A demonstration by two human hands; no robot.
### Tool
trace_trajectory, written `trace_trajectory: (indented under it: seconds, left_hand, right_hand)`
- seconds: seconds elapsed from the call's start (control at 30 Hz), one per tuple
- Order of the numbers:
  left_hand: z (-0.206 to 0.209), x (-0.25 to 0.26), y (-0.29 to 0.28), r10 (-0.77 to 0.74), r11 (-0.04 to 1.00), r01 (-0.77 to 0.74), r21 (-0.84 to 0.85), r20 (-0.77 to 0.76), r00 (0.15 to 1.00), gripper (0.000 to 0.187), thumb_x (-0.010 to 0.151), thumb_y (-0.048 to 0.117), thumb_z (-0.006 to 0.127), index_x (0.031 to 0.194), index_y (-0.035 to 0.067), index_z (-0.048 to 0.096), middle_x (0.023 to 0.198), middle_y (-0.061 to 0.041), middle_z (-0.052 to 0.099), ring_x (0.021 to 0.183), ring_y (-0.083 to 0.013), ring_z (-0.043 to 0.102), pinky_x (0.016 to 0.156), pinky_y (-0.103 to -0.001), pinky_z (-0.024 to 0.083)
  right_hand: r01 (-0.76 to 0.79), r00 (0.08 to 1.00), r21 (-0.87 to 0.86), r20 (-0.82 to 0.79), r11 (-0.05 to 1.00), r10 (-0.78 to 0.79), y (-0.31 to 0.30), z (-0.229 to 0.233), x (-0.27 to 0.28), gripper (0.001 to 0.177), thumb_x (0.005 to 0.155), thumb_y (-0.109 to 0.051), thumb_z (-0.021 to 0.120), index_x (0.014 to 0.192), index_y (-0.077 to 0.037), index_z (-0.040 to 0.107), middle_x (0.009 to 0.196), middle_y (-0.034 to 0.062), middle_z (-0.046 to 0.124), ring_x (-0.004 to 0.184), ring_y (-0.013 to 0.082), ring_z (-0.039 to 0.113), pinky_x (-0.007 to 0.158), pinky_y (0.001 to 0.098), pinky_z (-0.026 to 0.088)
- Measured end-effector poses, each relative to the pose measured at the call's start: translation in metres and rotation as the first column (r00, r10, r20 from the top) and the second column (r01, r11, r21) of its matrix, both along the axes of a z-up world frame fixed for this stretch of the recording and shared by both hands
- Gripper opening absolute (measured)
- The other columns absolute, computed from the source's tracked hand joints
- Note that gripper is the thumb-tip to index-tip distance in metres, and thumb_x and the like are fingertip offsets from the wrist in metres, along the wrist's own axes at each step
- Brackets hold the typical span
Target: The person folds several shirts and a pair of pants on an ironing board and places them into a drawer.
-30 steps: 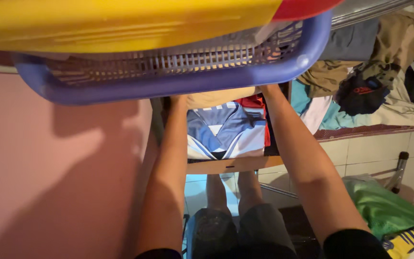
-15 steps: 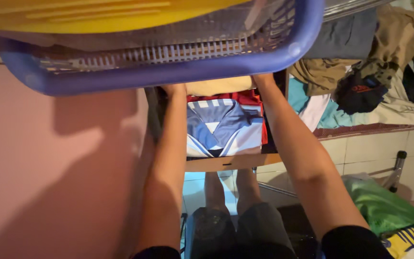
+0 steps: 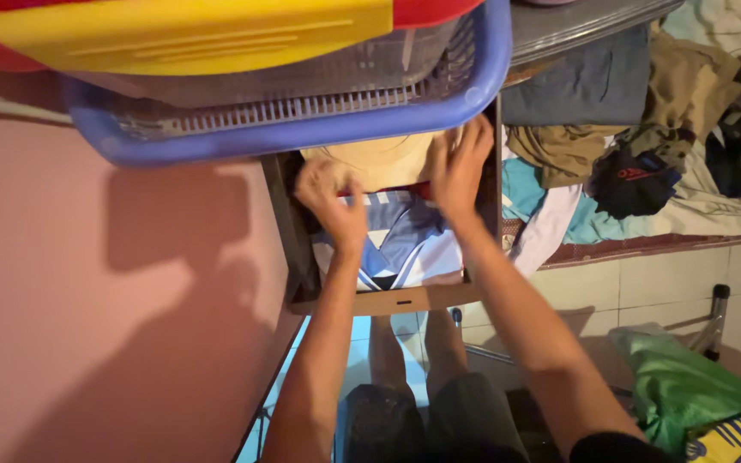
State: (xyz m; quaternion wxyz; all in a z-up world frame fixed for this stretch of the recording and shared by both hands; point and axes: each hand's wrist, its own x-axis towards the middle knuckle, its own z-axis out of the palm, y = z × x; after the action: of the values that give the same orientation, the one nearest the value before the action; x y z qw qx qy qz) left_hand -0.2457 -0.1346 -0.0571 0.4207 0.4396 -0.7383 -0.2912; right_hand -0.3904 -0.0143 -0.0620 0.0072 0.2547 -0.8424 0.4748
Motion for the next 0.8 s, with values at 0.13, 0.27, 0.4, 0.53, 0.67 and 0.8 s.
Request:
trace_trajectory:
  seconds: [0.13,0.27,0.4,0.53,0.67,0.8]
  left_hand:
    - [0.024,-0.017,-0.002,-0.432,0.879,0.477,-0.014,0.4,0.808,0.043,0.095,0.024,0.073,0.137,0.02,0.065,0.154,-0.013,0.046,0.147,-0.0413,0.035,0.126,-0.058,0.023]
    - [0.023,-0.034,-0.016,-0.375,0.862,0.506,-0.016,0.652,0.659,0.053,0.091,0.036,0.076,0.143,0.032,0.062,0.153,-0.013,0.042,0.145,-0.0462,0.029,0.124,-0.067,0.014]
    - [0.027,-0.034,-0.025,-0.416,0.85,0.525,0.033,0.654,0.632,0.061,0.087,0.037,0.077,0.145,0.033,0.059,0.156,-0.011,0.04,0.148,-0.0455,0.027,0.123,-0.067,0.014]
    - [0.036,-0.018,-0.013,-0.422,0.852,0.521,0.044,0.648,0.634,0.071,0.086,0.034,0.078,0.151,0.035,0.051,0.164,-0.014,0.029,0.151,-0.044,0.023,0.122,-0.066,0.013]
    - [0.028,0.035,0.048,-0.467,0.856,0.506,0.104,0.576,0.671,0.075,0.086,0.027,0.078,0.153,0.032,0.045,0.168,-0.015,0.02,0.154,-0.047,0.015,0.122,-0.066,0.011]
    - [0.016,0.102,0.117,-0.616,0.775,0.498,0.388,0.637,0.463,0.09,0.076,0.02,0.08,0.158,0.018,0.042,0.168,-0.015,0.023,0.157,-0.0423,0.017,0.124,-0.063,0.013]
  right_hand:
    - [-0.297,0.943,0.198,-0.094,0.934,0.319,-0.01,0.028,0.015,0.047,0.101,-0.023,0.063,0.146,-0.011,0.06,0.155,0.0243,0.045,0.148,0.0497,0.034,0.128,0.0575,0.026]
    - [-0.257,0.922,0.397,-0.173,0.881,0.347,-0.031,0.028,0.004,0.048,0.099,-0.038,0.065,0.143,-0.018,0.063,0.154,0.0194,0.048,0.148,0.053,0.025,0.125,0.0639,0.012]
    - [-0.27,0.931,0.511,-0.077,0.816,0.356,-0.031,0.037,0.007,0.054,0.104,-0.047,0.058,0.153,-0.025,0.054,0.162,0.0177,0.037,0.149,0.0556,0.018,0.122,0.0681,0.006]
    - [-0.276,0.923,0.527,-0.087,0.804,0.375,-0.011,0.047,0.024,0.059,0.105,-0.049,0.056,0.16,-0.03,0.044,0.17,0.017,0.024,0.153,0.0529,0.013,0.121,0.0701,0.006]
    - [-0.329,0.908,0.572,-0.027,0.752,0.418,0.048,0.046,0.081,0.063,0.105,-0.047,0.054,0.162,-0.024,0.039,0.17,0.0153,0.024,0.156,0.048,0.015,0.123,0.0694,0.007]
    - [-0.452,0.884,0.549,0.169,0.703,0.436,0.107,0.042,0.152,0.07,0.1,-0.046,0.055,0.161,-0.019,0.036,0.168,0.0136,0.026,0.156,0.0452,0.017,0.122,0.0646,0.01]
